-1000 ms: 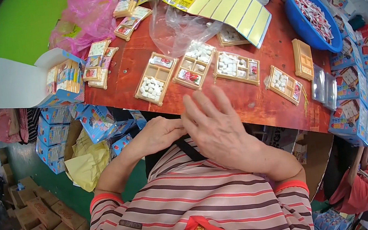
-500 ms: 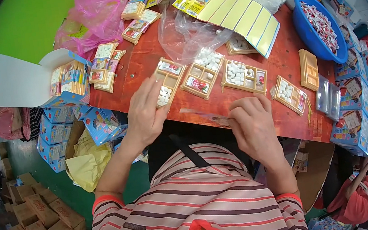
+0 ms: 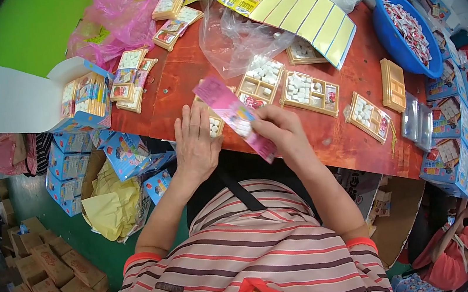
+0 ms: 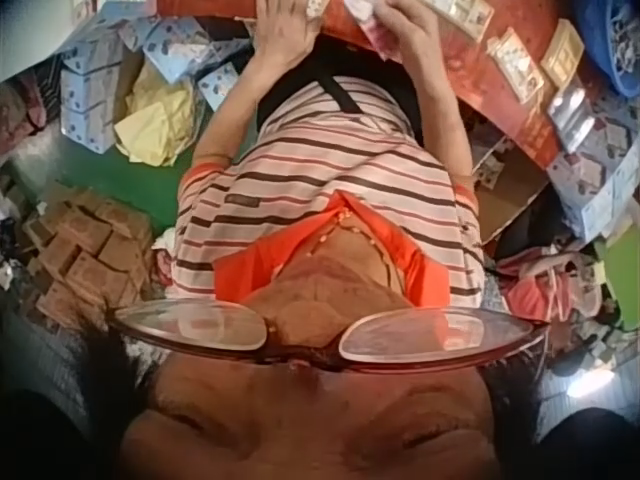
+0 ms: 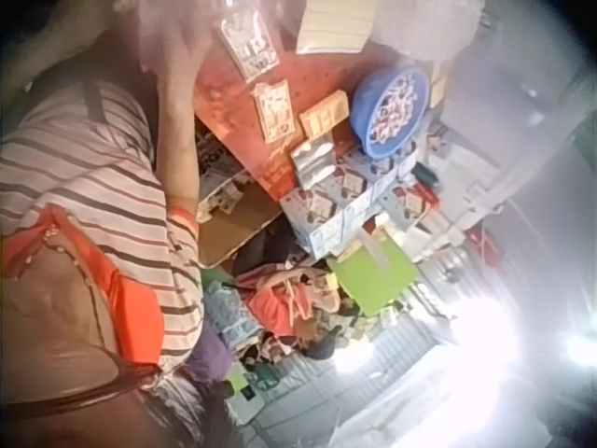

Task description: Placing small white items into plastic trays and then applying adhesive labels to the packaged units.

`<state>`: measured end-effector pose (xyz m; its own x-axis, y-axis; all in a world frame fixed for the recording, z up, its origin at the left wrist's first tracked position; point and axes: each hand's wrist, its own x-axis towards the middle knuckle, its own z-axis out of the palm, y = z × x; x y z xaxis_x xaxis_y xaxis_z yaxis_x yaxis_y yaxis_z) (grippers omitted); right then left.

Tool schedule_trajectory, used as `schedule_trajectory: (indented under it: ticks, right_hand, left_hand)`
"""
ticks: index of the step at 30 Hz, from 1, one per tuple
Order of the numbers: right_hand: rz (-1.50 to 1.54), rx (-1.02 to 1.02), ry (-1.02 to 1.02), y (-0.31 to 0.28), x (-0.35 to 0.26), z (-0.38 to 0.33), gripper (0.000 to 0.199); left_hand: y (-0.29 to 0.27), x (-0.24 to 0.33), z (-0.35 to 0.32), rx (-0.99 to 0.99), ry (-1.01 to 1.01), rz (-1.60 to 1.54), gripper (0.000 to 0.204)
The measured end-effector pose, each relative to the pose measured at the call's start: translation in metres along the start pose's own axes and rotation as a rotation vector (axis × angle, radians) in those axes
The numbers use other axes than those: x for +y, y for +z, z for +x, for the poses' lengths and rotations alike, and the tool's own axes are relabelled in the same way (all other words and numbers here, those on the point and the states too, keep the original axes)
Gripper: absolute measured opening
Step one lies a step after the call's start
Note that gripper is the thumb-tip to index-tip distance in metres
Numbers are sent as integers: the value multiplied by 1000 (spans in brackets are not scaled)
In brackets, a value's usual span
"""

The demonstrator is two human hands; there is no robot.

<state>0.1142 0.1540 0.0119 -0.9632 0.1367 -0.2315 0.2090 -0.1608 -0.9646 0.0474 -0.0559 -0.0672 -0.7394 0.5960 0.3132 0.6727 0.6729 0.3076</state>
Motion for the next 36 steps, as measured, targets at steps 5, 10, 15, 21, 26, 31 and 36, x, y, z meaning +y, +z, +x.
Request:
schedule_trajectory:
  ticks: [5, 10, 15, 21, 26, 31, 36]
  right_hand:
    - [132, -140, 80, 19, 20, 48, 13]
    - [86, -100, 88, 10, 34, 74, 14]
    - [13, -89, 98, 1, 26, 79, 14]
    - [-213, -174, 17, 10, 25, 83, 11]
    - [-413, -190, 6, 22, 17, 92, 15]
    - [-561, -200, -36, 28, 12, 100, 19]
    - [-748, -233, 12, 36, 2, 98, 21]
  left_hand:
    - [6, 9, 4, 74, -90, -113, 59]
    - [4, 11, -3, 118, -35, -139, 62]
    - [1, 11, -17, 145, -18, -19, 58]
    - [9, 5, -21, 222, 2, -79, 51]
    - [6, 10, -21, 225, 0, 7, 49]
    - [8, 10, -22, 253, -11, -8, 48]
    - [8, 7, -22, 233, 2, 5, 49]
